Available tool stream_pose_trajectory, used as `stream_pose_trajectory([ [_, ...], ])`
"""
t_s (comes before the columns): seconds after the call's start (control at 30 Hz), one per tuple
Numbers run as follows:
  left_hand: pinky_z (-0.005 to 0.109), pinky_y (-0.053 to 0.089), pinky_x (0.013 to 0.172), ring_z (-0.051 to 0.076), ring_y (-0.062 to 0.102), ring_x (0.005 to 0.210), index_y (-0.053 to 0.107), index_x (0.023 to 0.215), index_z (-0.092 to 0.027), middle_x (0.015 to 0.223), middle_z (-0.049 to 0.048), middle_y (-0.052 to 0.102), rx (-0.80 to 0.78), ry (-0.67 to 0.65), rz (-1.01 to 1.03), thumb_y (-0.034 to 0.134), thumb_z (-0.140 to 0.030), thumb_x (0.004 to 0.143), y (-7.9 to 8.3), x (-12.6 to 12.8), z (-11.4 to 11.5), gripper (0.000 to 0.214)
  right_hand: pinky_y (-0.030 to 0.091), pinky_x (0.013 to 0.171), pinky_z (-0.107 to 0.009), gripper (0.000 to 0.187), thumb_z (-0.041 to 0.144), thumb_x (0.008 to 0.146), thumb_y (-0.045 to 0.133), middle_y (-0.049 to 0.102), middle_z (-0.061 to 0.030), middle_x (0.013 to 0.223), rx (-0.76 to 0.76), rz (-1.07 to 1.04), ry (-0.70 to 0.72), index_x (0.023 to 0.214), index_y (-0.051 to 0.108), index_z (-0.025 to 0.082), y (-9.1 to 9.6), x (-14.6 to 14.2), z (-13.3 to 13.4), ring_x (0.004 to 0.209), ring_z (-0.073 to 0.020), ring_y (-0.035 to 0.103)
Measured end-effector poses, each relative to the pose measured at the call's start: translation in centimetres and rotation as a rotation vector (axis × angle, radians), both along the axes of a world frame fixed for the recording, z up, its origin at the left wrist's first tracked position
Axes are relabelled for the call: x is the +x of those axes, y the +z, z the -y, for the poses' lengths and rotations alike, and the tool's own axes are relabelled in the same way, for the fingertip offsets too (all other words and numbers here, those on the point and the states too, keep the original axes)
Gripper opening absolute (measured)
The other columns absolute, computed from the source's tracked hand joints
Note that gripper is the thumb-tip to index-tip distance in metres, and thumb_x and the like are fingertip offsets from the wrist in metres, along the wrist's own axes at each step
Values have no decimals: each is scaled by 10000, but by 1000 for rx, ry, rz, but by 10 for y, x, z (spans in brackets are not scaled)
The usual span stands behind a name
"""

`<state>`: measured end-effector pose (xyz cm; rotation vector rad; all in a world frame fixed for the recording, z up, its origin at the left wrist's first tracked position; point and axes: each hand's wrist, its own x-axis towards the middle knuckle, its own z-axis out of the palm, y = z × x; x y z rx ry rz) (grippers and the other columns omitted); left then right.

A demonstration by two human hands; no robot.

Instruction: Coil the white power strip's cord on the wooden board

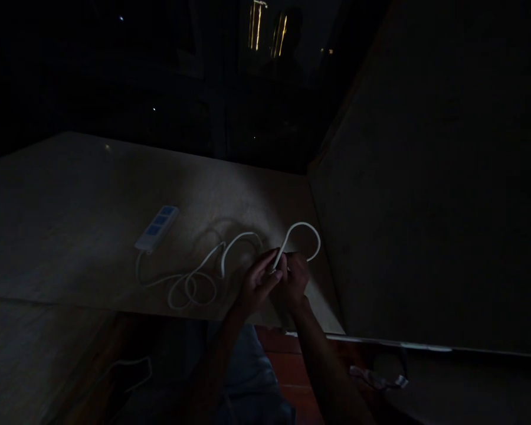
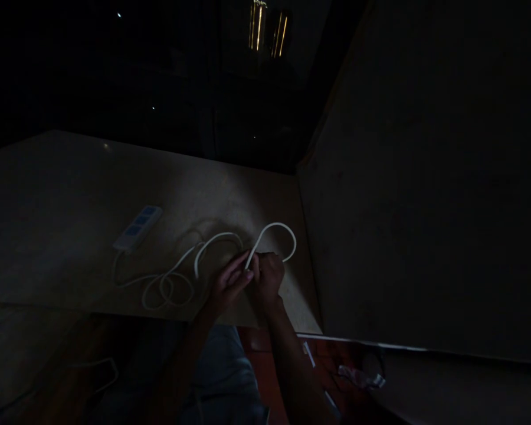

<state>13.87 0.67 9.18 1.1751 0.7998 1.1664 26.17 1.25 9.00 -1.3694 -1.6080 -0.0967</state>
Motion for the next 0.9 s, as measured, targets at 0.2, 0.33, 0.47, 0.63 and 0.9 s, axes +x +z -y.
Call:
stream_pose_trajectory([
  [0.2, 399, 436, 1072, 285, 573, 1249, 619, 1262, -182, 1320, 126, 642, -8, 147, -215, 666, -481, 814, -25, -9, -1, 541, 425, 683, -311, 308, 334, 1018, 379, 623, -48, 810, -66, -396, -63, 932, 649, 213, 5, -37, -1, 749, -185, 568],
  [0.33, 373, 516, 919, 284, 674, 1029, 700, 1060, -150, 1073, 133, 737, -117, 188, -82, 634, -610, 785, -27, -11, -2, 540, 462, 754, -319, 258, 311, 1010, 410, 638, -51, 892, -51, -446, -62, 973, 637, 193, 7, -54, -1, 830, -180, 592],
  [0.47, 356, 522, 859, 280, 678, 975, 717, 955, -141, 976, 126, 743, -235, 405, 39, 652, -717, 708, -25, -8, -3, 630, 497, 829, -354, 239, 291, 1003, 413, 649, -72, 979, -89, -429, 19, 1019, 633, 197, 3, -62, 6, 927, -192, 612],
  [0.63, 316, 520, 790, 244, 677, 934, 706, 921, -144, 933, 103, 739, -371, 583, 145, 634, -759, 698, -22, -11, -6, 658, 505, 979, -416, 306, 225, 997, 397, 634, -123, 1249, -109, -351, 214, 1200, 626, 218, -13, -69, 31, 1181, -219, 597],
  [0.9, 299, 510, 844, 220, 667, 984, 725, 922, -157, 948, 80, 736, -447, 579, 205, 597, -757, 743, -15, -28, -4, 639, 403, 1145, -438, 463, 220, 1004, 403, 403, -68, 1565, -242, -350, 429, 1457, 480, 280, -11, -77, 59, 1444, -227, 381],
])
